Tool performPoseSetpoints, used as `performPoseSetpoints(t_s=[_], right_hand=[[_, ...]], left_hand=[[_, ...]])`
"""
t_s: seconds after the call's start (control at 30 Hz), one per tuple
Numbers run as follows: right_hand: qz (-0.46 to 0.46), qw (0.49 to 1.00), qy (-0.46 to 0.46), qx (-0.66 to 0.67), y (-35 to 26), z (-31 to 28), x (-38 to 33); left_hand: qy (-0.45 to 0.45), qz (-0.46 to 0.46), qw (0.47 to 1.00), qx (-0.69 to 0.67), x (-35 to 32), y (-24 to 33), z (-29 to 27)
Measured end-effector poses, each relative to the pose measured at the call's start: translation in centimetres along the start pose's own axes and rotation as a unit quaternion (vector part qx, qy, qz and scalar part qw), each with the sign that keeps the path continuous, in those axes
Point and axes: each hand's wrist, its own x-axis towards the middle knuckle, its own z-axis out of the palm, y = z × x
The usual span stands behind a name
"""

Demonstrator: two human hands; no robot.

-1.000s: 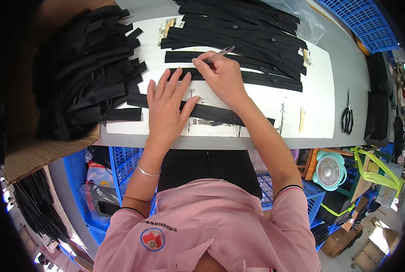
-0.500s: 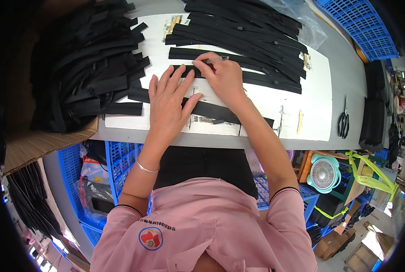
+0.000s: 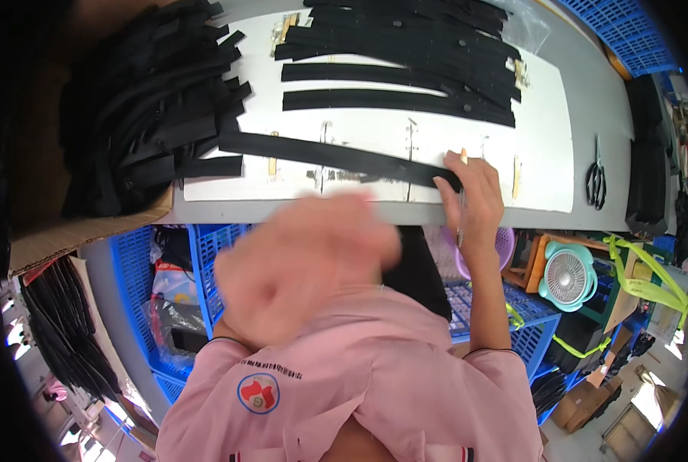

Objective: Marking measurement points on black fabric straps using a pen and a template on a workbench.

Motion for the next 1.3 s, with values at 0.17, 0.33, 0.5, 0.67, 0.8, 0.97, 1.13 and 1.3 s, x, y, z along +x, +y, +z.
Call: performPoseSetpoints(t_s=[0.17,0.33,0.5,0.67,0.8,0.97,1.13,1.3], right_hand=[[0.013,1.0,-0.013,-0.007,0.7,0.1,-1.2],[0.021,0.999,0.002,0.03,1.0,-0.2,-1.2],[0.011,1.0,0.003,0.022,1.9,-1.2,-0.5],[-0.071,0.987,0.108,-0.096,4.0,-2.1,-0.9],[-0.107,0.978,0.088,-0.154,5.5,-2.3,-2.2],[-0.078,0.984,0.072,-0.142,6.2,-2.0,-4.8],[-0.02,0.99,0.028,-0.139,4.8,-2.5,-4.7],[0.012,0.986,0.007,-0.166,6.5,-2.8,-6.2]], left_hand=[[0.022,0.144,0.969,-0.201,-0.1,1.9,6.0],[-0.012,0.177,0.971,-0.162,-0.5,2.4,7.6],[-0.046,0.214,0.965,-0.141,-0.4,2.8,8.6],[-0.066,0.165,0.938,0.297,-1.2,-0.1,6.7],[-0.023,-0.011,0.852,0.523,-1.7,-7.7,1.3],[0.023,-0.083,0.83,0.551,-4.2,-11.7,-3.2],[0.039,-0.037,0.794,0.606,-4.4,-12.2,-2.4],[0.007,-0.085,0.772,0.63,-6.5,-11.8,-1.0]])
